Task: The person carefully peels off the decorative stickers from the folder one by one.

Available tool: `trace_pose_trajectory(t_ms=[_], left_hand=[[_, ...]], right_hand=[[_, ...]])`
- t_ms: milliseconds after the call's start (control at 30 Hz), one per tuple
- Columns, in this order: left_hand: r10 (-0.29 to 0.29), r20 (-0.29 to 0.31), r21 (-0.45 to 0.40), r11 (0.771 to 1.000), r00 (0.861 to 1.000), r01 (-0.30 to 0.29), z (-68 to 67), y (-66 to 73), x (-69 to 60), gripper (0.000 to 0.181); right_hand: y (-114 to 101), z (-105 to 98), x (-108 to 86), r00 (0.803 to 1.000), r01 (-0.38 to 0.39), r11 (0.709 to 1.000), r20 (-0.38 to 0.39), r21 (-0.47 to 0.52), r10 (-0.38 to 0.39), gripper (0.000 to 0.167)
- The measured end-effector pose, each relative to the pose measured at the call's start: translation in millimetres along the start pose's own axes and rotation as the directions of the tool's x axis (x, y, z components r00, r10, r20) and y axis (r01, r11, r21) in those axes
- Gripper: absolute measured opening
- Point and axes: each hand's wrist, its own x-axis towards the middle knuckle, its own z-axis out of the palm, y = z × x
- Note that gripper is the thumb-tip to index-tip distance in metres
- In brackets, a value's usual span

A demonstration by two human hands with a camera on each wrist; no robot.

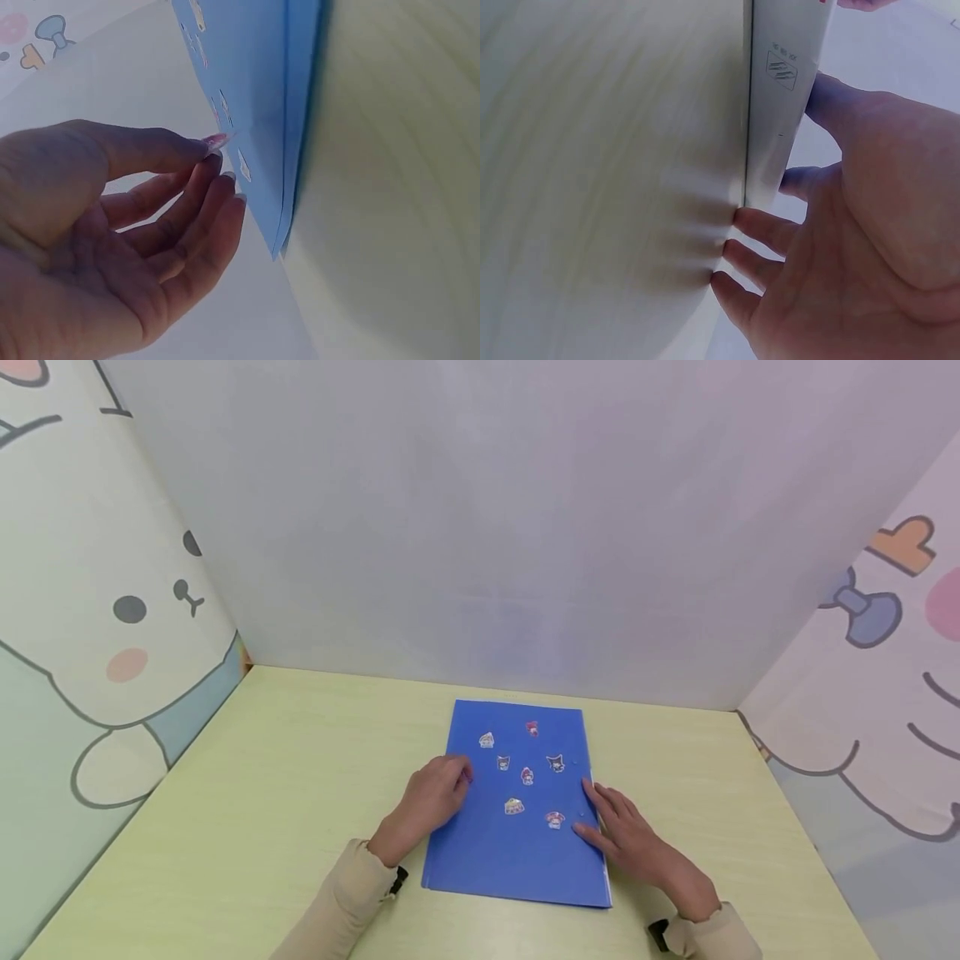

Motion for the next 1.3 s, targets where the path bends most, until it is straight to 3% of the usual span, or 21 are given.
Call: trace_pose_trajectory(t_ms=[467,833,1067,1300], left_hand=[[-0.066,0.005,-0.034,0.997,0.998,0.066,-12.4,-12.4,-9.6,0.017],[-0.086,-0.045,-0.019,0.996,0.995,0.086,-20.7,-30.2,-17.1,0.018],[-0.119,-0.022,-0.004,0.993,0.993,0.119,-24.4,-39.9,-19.9,0.016],[-0.207,0.031,-0.007,0.978,0.978,0.208,-29.0,-44.3,-18.5,0.015]], right_hand=[[-2,-2,-1.3,1.000,-0.016,0.999,0.026,0.032,0.015,0.069],[-1,-1,-0.9,1.000,0.001,1.000,0.012,0.014,-0.001,0.068],[-1,-1,-0.9,1.000,-0.008,1.000,0.016,0.018,0.007,0.068],[-1,-1,-1.3,1.000,0.009,1.000,0.005,0.021,-0.009,0.067]])
